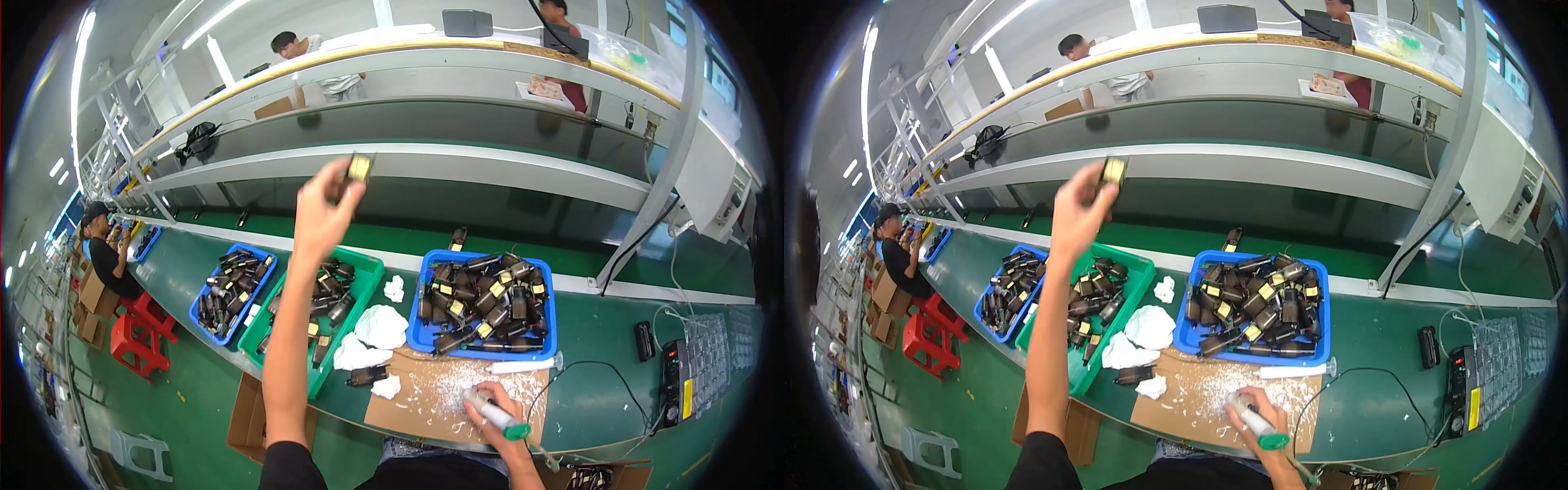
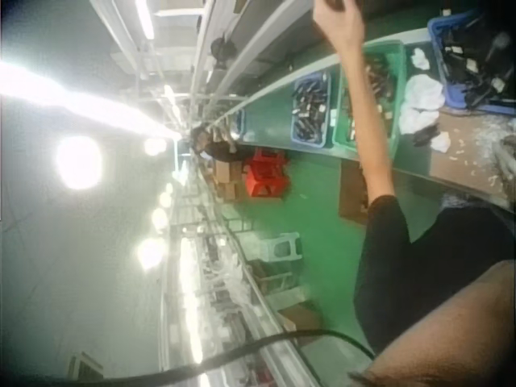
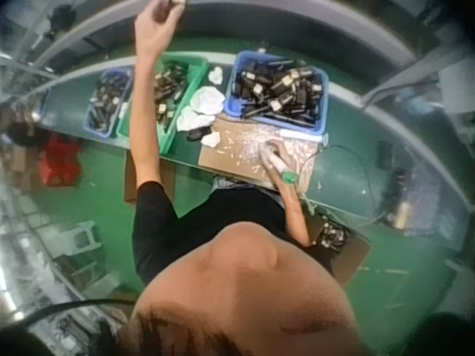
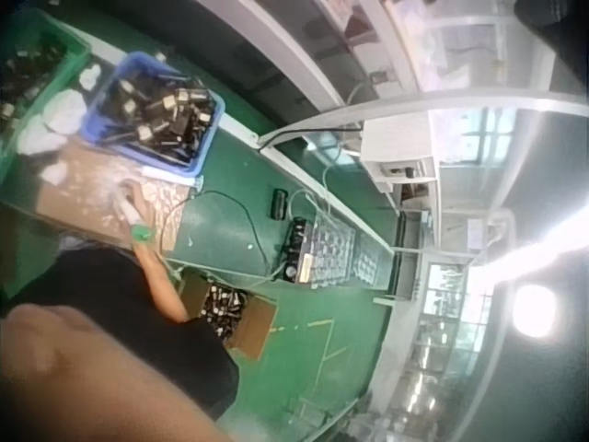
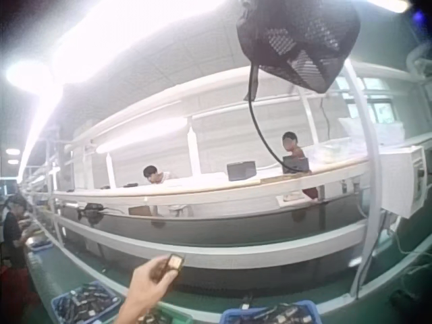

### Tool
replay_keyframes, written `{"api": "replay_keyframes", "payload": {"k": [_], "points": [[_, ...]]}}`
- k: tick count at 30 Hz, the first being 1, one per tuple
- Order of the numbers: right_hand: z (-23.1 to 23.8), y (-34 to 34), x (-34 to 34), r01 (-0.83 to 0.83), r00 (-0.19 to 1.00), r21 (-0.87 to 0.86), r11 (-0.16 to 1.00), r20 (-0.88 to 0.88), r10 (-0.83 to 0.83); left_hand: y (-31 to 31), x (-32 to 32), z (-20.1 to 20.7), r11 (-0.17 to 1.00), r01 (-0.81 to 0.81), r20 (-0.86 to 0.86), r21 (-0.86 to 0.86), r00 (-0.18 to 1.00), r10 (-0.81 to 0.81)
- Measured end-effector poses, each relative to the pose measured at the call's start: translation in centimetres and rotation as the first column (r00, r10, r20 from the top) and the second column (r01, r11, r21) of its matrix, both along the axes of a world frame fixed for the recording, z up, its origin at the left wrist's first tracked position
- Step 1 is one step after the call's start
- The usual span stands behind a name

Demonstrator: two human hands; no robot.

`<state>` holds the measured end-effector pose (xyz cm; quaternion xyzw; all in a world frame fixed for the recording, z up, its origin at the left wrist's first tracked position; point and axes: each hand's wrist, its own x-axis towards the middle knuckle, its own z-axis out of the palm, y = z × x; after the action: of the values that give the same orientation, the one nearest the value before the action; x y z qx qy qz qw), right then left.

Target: The person applies sealant to electronic modules using a manual syringe applicator.

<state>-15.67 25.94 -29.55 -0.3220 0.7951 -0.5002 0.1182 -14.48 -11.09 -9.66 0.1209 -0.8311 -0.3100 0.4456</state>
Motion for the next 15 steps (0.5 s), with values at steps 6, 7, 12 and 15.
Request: {"api": "replay_keyframes", "payload": {"k": [6,7,12,15], "points": [[0.9,-1.0,-1.1,-0.081,0.996,0.120,0.989,0.031,0.078,-15.1,-16.1,3.9,0.937,-0.343,0.110,-0.063,0.931,0.348],[1.3,-0.8,-1.3,-0.082,0.996,0.120,0.989,0.032,0.079,-16.8,-18.3,3.6,0.937,-0.346,0.153,-0.038,0.925,0.348],[-1.4,-0.4,-1.9,-0.119,0.969,0.122,0.985,0.233,0.088,-22.2,-25.4,3.3,0.910,-0.383,0.265,-0.160,0.871,0.414],[-0.7,-0.3,-2.8,-0.172,0.940,0.177,0.969,0.325,0.107,-25.5,-27.6,3.8,0.914,-0.342,0.302,-0.218,0.867,0.396]]}}
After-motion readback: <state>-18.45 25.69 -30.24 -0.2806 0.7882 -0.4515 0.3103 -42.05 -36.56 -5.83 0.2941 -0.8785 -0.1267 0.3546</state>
